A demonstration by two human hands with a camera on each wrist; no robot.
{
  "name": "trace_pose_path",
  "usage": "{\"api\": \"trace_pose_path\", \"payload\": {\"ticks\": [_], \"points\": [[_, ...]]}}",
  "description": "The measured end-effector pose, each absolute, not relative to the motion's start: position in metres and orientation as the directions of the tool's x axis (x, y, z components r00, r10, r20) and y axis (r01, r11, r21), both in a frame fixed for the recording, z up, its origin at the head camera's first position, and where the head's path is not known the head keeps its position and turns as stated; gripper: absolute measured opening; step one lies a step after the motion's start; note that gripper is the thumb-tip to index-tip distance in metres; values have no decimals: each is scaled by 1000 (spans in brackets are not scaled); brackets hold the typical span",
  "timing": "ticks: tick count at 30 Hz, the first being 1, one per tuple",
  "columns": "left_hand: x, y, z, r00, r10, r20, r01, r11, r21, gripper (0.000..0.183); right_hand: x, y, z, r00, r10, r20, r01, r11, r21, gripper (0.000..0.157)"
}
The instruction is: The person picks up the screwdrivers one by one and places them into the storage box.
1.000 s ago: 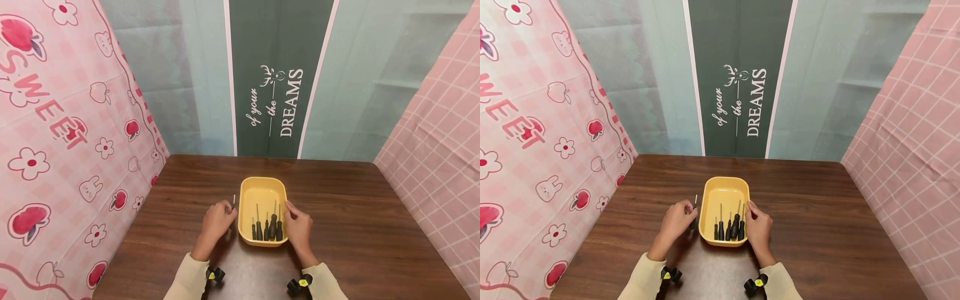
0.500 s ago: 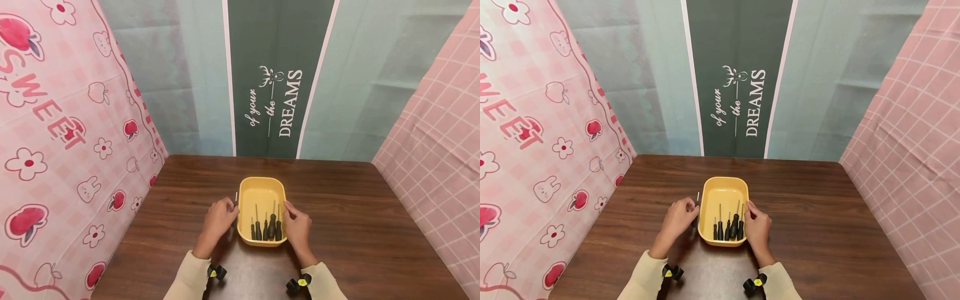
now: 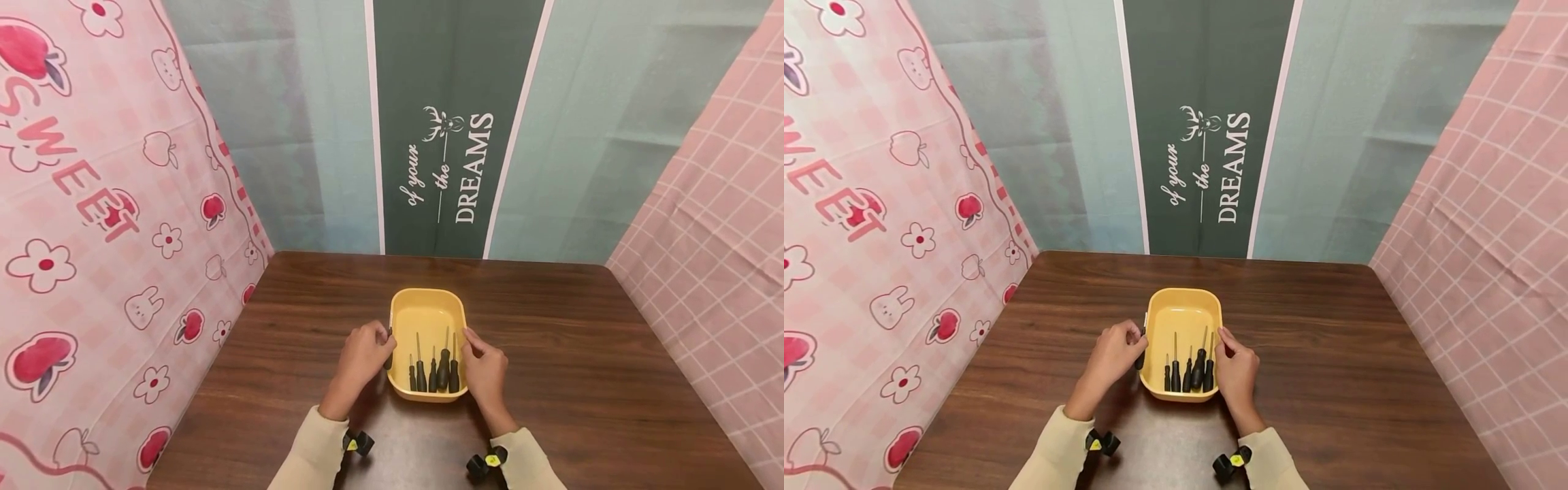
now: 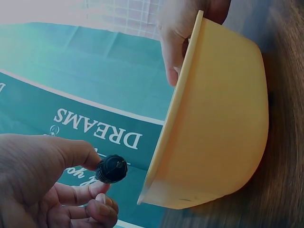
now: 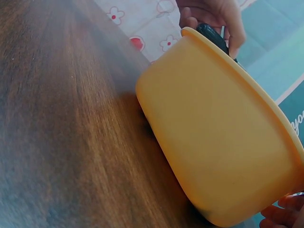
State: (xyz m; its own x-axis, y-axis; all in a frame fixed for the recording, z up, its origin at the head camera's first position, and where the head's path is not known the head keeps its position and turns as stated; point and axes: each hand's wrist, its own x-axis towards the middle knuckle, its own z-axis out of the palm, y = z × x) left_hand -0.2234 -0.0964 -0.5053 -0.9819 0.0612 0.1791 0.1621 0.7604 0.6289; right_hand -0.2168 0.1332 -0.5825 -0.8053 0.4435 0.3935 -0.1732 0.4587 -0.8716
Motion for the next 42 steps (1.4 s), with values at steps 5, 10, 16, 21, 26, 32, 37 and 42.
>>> {"api": "trace_pose_path", "payload": {"ticks": [5, 10, 16, 21, 26, 32, 37, 42], "points": [[-223, -91, -506, -978, 81, 194, 188, 746, 639, 14, -217, 133, -583, -803, 451, 390, -174, 449, -876, 24], [-224, -87, -508, -975, 95, 199, 204, 730, 653, 13, -218, 134, -585, -801, 455, 389, -173, 447, -878, 23], [-224, -83, -511, -976, 94, 198, 202, 735, 647, 15, -218, 135, -586, -802, 455, 386, -168, 449, -878, 23], [-224, -79, -511, -975, 111, 192, 211, 726, 654, 14, -217, 135, -585, -805, 455, 381, -163, 449, -879, 24], [-224, -75, -511, -968, 130, 216, 242, 716, 655, 15, -217, 134, -584, -804, 453, 387, -172, 445, -879, 24], [-224, -73, -510, -967, 139, 215, 249, 706, 663, 15, -217, 133, -583, -806, 453, 379, -168, 440, -882, 24], [-225, -71, -510, -971, 151, 186, 238, 708, 665, 15, -217, 133, -582, -804, 454, 385, -167, 449, -878, 23], [-225, -67, -510, -969, 174, 176, 247, 710, 659, 13, -217, 134, -582, -804, 455, 382, -154, 462, -873, 24]]}}
